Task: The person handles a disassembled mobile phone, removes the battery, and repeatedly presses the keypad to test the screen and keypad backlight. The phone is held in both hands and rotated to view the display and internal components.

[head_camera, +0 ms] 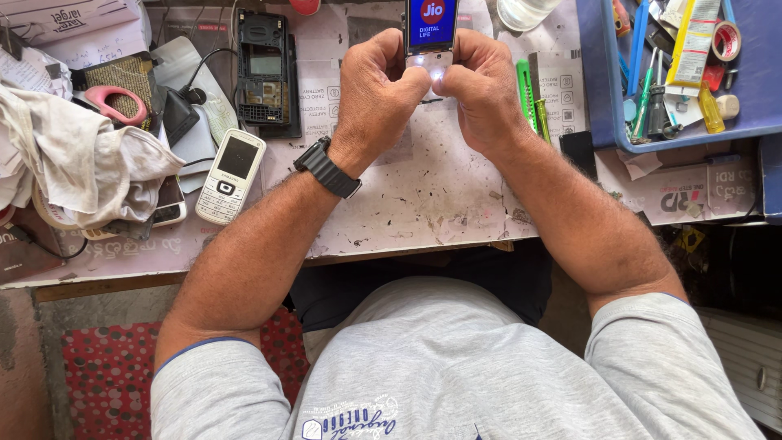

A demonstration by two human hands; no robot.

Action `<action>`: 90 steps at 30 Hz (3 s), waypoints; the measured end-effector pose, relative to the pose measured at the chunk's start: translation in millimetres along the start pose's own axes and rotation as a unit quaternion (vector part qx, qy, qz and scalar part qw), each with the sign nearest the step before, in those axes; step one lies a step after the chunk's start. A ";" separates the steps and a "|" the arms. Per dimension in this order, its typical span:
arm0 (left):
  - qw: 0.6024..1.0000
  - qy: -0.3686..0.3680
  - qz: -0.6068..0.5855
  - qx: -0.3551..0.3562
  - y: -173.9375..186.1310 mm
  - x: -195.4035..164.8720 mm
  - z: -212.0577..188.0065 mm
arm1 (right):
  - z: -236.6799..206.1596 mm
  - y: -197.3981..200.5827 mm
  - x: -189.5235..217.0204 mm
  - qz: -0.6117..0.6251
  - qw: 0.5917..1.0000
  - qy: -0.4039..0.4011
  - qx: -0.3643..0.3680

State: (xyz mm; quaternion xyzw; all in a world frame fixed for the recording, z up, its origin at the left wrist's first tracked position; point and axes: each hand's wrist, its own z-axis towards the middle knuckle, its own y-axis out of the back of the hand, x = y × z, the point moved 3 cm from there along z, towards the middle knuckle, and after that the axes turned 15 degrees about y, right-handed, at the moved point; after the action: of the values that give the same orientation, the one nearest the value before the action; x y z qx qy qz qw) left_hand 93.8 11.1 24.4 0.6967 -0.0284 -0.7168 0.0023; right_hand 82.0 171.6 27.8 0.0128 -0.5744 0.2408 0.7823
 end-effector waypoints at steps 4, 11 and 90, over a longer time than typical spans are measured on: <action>1.000 -0.003 -0.002 -0.001 0.4 -0.3 -2.2 | -0.8 0.5 -0.8 0.002 1.000 0.001 0.000; 1.000 -0.007 0.000 0.005 0.1 1.3 -3.6 | -3.0 0.6 -2.4 0.002 1.000 0.002 -0.004; 1.000 -0.014 0.016 0.003 3.3 6.4 -8.5 | -9.3 -4.8 -2.1 -0.003 1.000 0.006 0.012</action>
State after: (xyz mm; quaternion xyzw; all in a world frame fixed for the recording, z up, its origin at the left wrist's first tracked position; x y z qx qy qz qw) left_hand 102.0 7.2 17.9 0.6858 -0.0416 -0.7265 0.0111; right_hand 91.6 169.4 24.0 0.0223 -0.5665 0.2458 0.7862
